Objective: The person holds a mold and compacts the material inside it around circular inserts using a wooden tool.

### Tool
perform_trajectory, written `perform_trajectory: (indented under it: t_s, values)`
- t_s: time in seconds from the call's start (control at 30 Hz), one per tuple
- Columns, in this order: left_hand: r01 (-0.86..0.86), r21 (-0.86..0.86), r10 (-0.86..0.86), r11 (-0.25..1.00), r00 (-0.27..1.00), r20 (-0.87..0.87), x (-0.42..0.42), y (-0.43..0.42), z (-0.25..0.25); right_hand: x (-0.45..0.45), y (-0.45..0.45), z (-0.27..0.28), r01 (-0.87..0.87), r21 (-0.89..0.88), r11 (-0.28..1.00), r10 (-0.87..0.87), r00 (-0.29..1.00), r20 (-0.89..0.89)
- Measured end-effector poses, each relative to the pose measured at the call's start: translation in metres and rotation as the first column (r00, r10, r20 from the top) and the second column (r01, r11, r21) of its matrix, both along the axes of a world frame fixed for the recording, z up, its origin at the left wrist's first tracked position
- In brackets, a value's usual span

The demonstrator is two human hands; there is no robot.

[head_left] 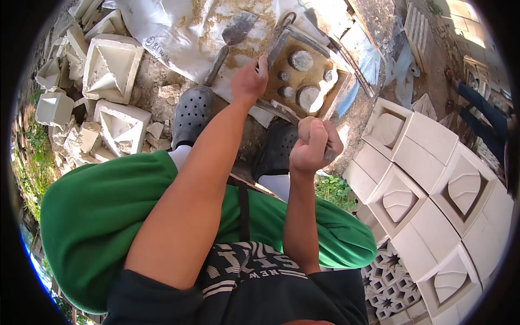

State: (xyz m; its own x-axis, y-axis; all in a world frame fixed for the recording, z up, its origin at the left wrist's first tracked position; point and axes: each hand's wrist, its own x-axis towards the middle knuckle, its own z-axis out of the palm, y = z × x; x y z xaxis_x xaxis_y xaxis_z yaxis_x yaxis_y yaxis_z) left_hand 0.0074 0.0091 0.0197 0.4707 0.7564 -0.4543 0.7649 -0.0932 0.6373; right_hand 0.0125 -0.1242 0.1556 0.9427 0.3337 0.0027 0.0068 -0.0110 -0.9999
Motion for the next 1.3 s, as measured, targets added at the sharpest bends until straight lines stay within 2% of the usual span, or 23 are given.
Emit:
perform_trajectory:
  t_s: [0.03,0.17,0.2,0.3,0.33,0.43,0.47,0.5,0.57,0.6,0.63,0.73,0.77,0.83,0.9,0.97,1.0,1.03,1.1,1.17,1.2,1.23,1.3]
  values:
    - [0.013,-0.004,-0.013,1.000,1.000,0.002,-0.001,-0.003,-0.001,-0.002,-0.002,-0.012,0.045,-0.090,0.995,-0.039,0.997,0.073]
    - [-0.018,0.004,0.018,1.000,1.000,0.024,-0.002,-0.005,-0.007,0.006,-0.005,0.031,-0.001,0.029,1.000,0.003,0.998,-0.062]
    - [-0.016,0.028,0.016,0.999,1.000,0.009,0.001,-0.001,-0.007,0.002,-0.011,0.033,-0.031,0.084,0.996,0.030,0.999,0.015]
    - [-0.031,0.025,0.030,0.999,0.998,0.060,0.001,-0.003,-0.006,-0.007,-0.028,-0.004,0.027,-0.016,0.999,-0.026,0.996,0.091]
    - [-0.016,0.020,0.014,1.000,0.998,0.065,0.002,-0.004,-0.006,-0.005,-0.032,-0.005,0.031,0.084,0.996,-0.036,0.998,0.051]
    - [0.002,0.006,-0.002,1.000,1.000,-0.003,-0.001,-0.004,-0.008,0.002,-0.027,0.027,0.030,0.040,0.999,-0.031,0.999,0.027]
    - [0.011,0.019,-0.011,1.000,1.000,-0.025,0.002,-0.001,-0.006,0.001,-0.028,0.024,-0.022,0.166,0.986,0.007,0.996,0.087]
    - [0.021,0.028,-0.020,0.999,0.999,-0.051,0.002,0.000,-0.004,0.001,-0.028,0.012,-0.024,0.169,0.985,0.009,0.996,0.088]
    - [0.029,-0.001,-0.029,1.000,0.999,-0.033,0.000,-0.001,0.000,-0.001,-0.028,-0.004,0.064,-0.142,0.988,-0.043,0.988,0.146]
    - [0.028,-0.021,-0.028,0.999,1.000,-0.009,0.002,0.000,0.001,0.003,-0.032,0.004,-0.004,-0.095,0.995,0.009,0.998,0.059]
    - [0.025,-0.017,-0.025,1.000,1.000,-0.006,0.005,0.000,0.001,0.004,-0.033,0.013,-0.006,-0.091,0.996,0.011,0.998,0.062]
    - [0.004,0.024,-0.002,1.000,0.998,-0.061,0.003,0.002,-0.001,-0.005,-0.034,0.026,-0.032,0.232,0.972,-0.003,0.988,0.152]
    - [0.001,0.038,0.001,0.999,0.998,-0.058,0.003,0.000,-0.006,-0.009,-0.035,0.017,-0.030,0.232,0.972,-0.005,0.989,0.149]
    - [0.016,0.045,-0.014,0.999,0.999,-0.047,0.003,-0.005,-0.006,-0.013,-0.043,-0.009,-0.008,-0.139,0.990,0.032,0.984,0.173]
    - [0.045,0.007,-0.045,0.999,0.998,-0.032,0.003,0.000,-0.003,-0.007,-0.037,0.003,-0.029,-0.083,0.996,0.046,0.976,0.214]
    - [0.028,0.022,-0.027,0.999,0.998,-0.050,0.002,-0.002,0.000,-0.013,-0.037,0.020,-0.099,0.112,0.989,0.063,0.955,0.289]
    - [0.013,0.038,-0.011,0.999,0.998,-0.058,0.004,-0.001,0.002,-0.019,-0.036,0.024,-0.102,0.149,0.984,0.055,0.954,0.295]
    - [0.018,0.036,-0.016,0.999,0.998,-0.058,0.003,0.000,0.001,-0.023,-0.034,0.012,-0.097,0.147,0.984,0.050,0.954,0.295]
    - [0.043,-0.008,-0.043,0.999,0.998,-0.047,0.004,0.000,-0.002,-0.027,-0.033,-0.013,-0.010,-0.101,0.995,0.044,0.940,0.340]
    - [0.021,0.049,-0.021,0.999,1.000,-0.003,0.007,-0.003,-0.007,-0.021,-0.033,-0.003,-0.047,-0.065,0.997,0.067,0.930,0.362]
    - [-0.014,0.100,0.012,0.995,1.000,0.022,0.003,-0.003,-0.008,-0.022,-0.034,0.008,-0.109,0.018,0.994,0.096,0.932,0.350]
    - [-0.013,0.100,0.012,0.995,1.000,0.015,0.001,-0.003,-0.008,-0.025,-0.036,0.017,-0.167,0.101,0.981,0.125,0.933,0.338]
    - [-0.022,0.054,0.022,0.998,1.000,0.003,0.003,-0.003,-0.003,-0.029,-0.031,0.007,-0.167,0.125,0.978,0.116,0.932,0.343]
